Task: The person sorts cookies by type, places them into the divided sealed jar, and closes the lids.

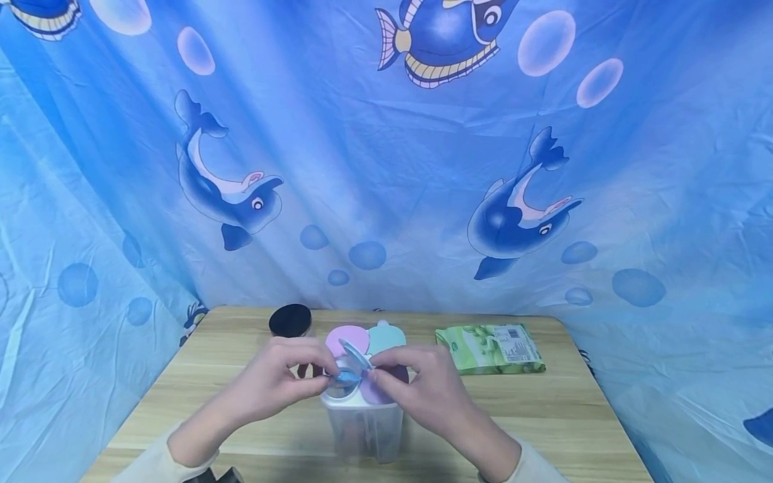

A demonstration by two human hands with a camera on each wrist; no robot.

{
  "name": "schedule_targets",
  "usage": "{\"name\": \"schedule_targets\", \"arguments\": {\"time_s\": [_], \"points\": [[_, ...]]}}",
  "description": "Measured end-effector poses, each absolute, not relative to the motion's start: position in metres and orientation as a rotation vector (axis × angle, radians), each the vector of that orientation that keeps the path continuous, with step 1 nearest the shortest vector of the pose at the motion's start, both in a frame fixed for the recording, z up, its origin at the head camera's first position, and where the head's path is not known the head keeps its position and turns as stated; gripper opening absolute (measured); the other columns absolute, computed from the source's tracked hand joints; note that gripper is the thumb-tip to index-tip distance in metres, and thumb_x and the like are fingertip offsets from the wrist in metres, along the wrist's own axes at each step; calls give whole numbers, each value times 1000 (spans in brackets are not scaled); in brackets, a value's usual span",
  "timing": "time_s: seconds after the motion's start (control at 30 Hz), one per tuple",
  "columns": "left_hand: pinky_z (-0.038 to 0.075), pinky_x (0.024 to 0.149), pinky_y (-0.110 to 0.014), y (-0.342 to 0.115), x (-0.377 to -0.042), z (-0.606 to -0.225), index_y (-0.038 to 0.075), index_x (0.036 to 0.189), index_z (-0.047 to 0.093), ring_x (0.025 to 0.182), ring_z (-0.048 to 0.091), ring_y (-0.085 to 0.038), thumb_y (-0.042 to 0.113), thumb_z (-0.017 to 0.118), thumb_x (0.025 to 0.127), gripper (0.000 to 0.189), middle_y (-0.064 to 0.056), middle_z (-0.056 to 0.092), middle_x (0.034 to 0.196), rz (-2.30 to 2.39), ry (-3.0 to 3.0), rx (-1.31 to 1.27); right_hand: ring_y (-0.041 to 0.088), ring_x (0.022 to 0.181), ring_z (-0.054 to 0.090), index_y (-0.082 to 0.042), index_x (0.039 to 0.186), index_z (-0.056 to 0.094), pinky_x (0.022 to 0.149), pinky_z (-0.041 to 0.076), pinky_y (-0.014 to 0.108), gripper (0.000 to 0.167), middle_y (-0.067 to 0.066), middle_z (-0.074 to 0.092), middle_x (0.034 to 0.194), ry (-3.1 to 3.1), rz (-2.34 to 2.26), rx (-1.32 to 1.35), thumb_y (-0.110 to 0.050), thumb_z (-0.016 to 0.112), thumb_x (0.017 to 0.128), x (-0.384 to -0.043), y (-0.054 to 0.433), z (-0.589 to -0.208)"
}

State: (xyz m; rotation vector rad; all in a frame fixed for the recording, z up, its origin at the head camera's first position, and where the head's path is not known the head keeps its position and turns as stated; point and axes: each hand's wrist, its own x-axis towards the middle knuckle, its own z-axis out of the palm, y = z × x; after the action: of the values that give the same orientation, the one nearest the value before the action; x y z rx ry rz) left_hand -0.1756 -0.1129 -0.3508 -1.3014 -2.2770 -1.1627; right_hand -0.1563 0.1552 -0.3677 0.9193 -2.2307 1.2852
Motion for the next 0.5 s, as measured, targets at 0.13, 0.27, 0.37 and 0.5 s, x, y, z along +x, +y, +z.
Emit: {"name": "schedule_targets", "arguments": {"time_s": [0.13,0.27,0.37,0.5], "points": [[45,54,-17,-113,-176,-350,21,93,78,68,55,1,3,80,84,20,14,74,90,-1152,-2341,-1313,3,65,58,-21,98,81,57,49,20,10,-14,74,82,-2221,1283,933,-17,81,90,-156,155,-367],[44,53,-17,-113,-179,-348,21,94,78,62,49,3,6,80,86,16,15,74,89,-1163,-2429,-1306,3,64,57,-21,99,81,56,49,22,10,-13,74,83,-2221,1278,937,-17,81,90,-156,155,-367],[47,55,-19,-113,-180,-345,20,95,79,64,51,2,7,78,88,14,15,72,88,-1185,-2484,-1288,3,65,58,-21,99,81,56,50,24,10,-13,75,84,-2225,1275,932,-17,81,90,-156,154,-366],[49,60,-19,-112,-179,-340,20,95,79,68,52,2,7,77,89,14,15,71,89,-1145,-2534,-1291,3,65,59,-22,99,81,56,51,24,10,-13,76,86,-2230,1273,931,-17,81,90,-155,154,-367]]}}
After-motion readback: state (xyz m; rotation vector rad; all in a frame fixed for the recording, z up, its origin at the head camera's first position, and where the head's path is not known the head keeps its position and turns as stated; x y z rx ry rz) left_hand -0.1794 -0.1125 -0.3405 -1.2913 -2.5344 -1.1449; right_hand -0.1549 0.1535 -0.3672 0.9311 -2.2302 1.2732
